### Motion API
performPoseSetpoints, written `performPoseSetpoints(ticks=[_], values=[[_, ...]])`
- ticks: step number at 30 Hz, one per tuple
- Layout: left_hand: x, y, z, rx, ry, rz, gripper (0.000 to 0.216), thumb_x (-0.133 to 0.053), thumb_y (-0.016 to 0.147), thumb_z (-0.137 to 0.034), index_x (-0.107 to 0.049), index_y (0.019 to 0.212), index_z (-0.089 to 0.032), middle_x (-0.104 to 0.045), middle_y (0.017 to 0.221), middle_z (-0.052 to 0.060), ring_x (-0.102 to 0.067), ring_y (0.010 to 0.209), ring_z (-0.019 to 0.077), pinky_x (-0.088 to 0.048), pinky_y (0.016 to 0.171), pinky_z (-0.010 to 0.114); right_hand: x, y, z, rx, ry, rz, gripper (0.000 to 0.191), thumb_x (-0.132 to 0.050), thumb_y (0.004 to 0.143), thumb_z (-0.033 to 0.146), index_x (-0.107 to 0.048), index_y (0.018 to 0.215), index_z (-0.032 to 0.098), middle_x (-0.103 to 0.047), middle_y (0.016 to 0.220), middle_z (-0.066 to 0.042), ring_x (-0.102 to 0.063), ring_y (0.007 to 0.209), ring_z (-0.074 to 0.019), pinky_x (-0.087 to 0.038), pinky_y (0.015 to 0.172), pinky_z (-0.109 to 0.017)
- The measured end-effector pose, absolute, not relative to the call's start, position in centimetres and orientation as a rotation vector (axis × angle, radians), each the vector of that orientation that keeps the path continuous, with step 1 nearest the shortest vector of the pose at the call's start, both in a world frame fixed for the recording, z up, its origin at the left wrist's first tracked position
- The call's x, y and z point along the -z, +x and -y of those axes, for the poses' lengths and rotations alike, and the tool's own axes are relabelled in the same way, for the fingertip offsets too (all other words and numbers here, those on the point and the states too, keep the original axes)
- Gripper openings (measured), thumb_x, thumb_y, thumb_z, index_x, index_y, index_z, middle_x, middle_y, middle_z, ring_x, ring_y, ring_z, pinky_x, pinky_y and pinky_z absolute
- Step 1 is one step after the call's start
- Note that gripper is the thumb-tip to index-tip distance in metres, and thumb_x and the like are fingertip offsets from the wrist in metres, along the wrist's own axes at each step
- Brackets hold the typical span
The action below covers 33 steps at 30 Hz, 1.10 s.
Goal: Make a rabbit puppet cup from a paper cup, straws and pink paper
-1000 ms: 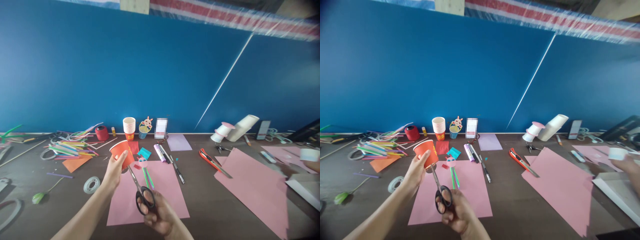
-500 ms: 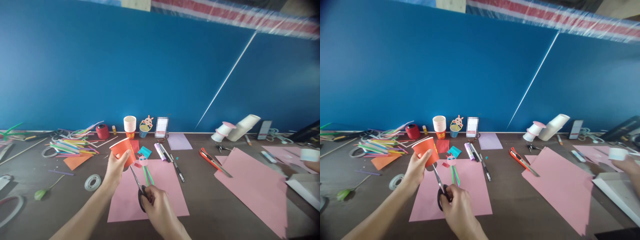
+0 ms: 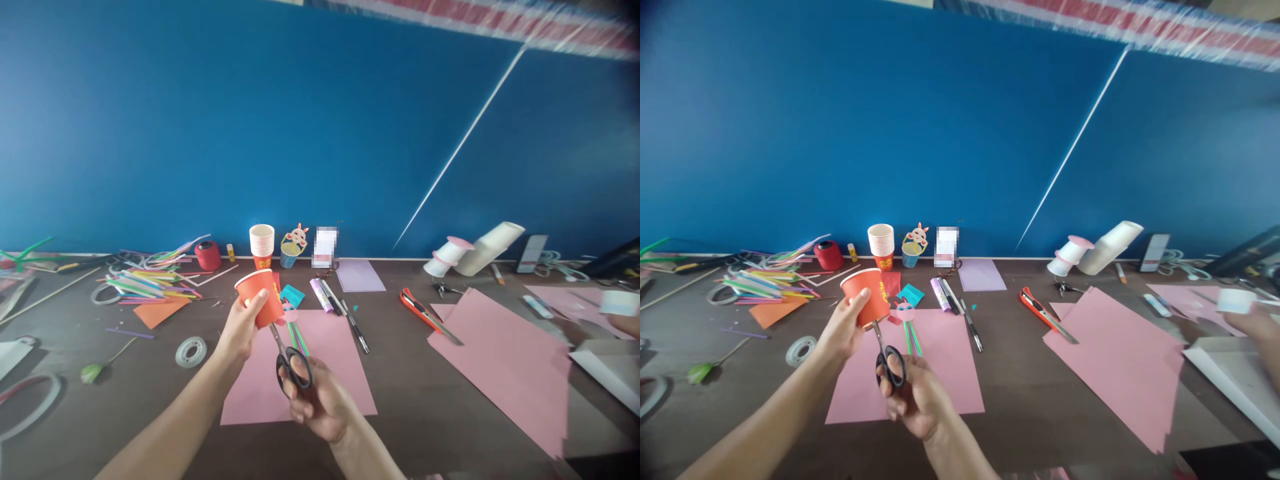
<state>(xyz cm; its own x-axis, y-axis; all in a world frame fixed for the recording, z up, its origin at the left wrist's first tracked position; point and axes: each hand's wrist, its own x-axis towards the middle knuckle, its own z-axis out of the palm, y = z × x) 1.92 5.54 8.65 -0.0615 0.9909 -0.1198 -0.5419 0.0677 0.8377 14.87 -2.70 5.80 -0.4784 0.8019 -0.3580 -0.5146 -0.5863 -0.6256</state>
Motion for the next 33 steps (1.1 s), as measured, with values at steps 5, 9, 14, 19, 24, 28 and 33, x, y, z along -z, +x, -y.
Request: performPoseSetpoints(ticks=[5,9,14,19,24,28,33], values=[[-9.9,1.0,-7.1,-1.502,0.53,-0.865,0.032,-0.069,0.066,-0.033,-0.059,0.087,-0.012,-0.066,0.071,0.004,-0.063,0.056,0.0145,-0.052,0.051,0.025,-6.4,14.5,3.5,-1.923,-0.91,0.729,0.032,-0.065,0.07,0.041,-0.055,0.071,0.011,-0.056,0.046,0.003,-0.034,0.025,-0.0012,-0.021,0.028,-0.015],[-11.0,-0.4,-8.4,-1.365,0.413,-0.753,0.035,-0.066,0.068,-0.037,-0.057,0.095,-0.016,-0.067,0.076,0.005,-0.065,0.062,0.0174,-0.053,0.049,0.026,-6.8,15.3,4.2,-1.79,-0.97,0.845,0.027,-0.064,0.073,0.036,-0.052,0.068,0.012,-0.056,0.046,0.003,-0.033,0.026,-0.0005,-0.017,0.027,-0.014],[-11.9,-0.5,-8.3,-1.221,0.257,-0.667,0.038,-0.062,0.071,-0.04,-0.053,0.101,-0.02,-0.066,0.081,0.005,-0.066,0.073,0.0199,-0.054,0.051,0.026,-7.3,16.0,4.8,-1.772,-0.977,0.88,0.027,-0.063,0.075,0.036,-0.052,0.069,0.012,-0.057,0.046,0.002,-0.032,0.026,0.0,-0.015,0.028,-0.014],[-11.6,0.6,-8.0,-1.143,0.223,-0.609,0.035,-0.06,0.073,-0.039,-0.055,0.099,-0.017,-0.067,0.08,0.007,-0.066,0.072,0.02,-0.055,0.055,0.027,-7.3,15.6,4.7,-1.777,-1.012,0.899,0.029,-0.063,0.074,0.037,-0.051,0.068,0.012,-0.057,0.046,0.002,-0.032,0.027,-0.0004,-0.014,0.028,-0.014],[-11.0,1.1,-7.6,-1.125,0.256,-0.632,0.036,-0.061,0.073,-0.039,-0.056,0.099,-0.015,-0.067,0.079,0.008,-0.067,0.069,0.0201,-0.055,0.055,0.028,-6.6,15.6,4.1,-1.76,-1.023,0.902,0.028,-0.062,0.074,0.038,-0.052,0.068,0.012,-0.057,0.046,0.002,-0.031,0.027,-0.0004,-0.015,0.029,-0.014],[-10.6,1.4,-7.4,-1.141,0.294,-0.66,0.034,-0.061,0.073,-0.038,-0.056,0.098,-0.014,-0.067,0.078,0.008,-0.066,0.067,0.02,-0.054,0.052,0.027,-6.5,15.7,3.9,-1.714,-1.106,0.909,0.029,-0.063,0.071,0.039,-0.053,0.068,0.012,-0.056,0.045,0.002,-0.031,0.027,-0.0011,-0.016,0.029,-0.015],[-10.3,2.1,-7.3,-1.273,0.404,-0.783,0.033,-0.065,0.07,-0.036,-0.058,0.092,-0.012,-0.067,0.072,0.007,-0.064,0.055,0.0161,-0.053,0.047,0.025,-6.8,15.8,3.8,-1.614,-1.217,0.984,0.027,-0.059,0.073,0.039,-0.051,0.069,0.013,-0.053,0.045,0.003,-0.03,0.029,-0.0025,-0.018,0.031,-0.016]])
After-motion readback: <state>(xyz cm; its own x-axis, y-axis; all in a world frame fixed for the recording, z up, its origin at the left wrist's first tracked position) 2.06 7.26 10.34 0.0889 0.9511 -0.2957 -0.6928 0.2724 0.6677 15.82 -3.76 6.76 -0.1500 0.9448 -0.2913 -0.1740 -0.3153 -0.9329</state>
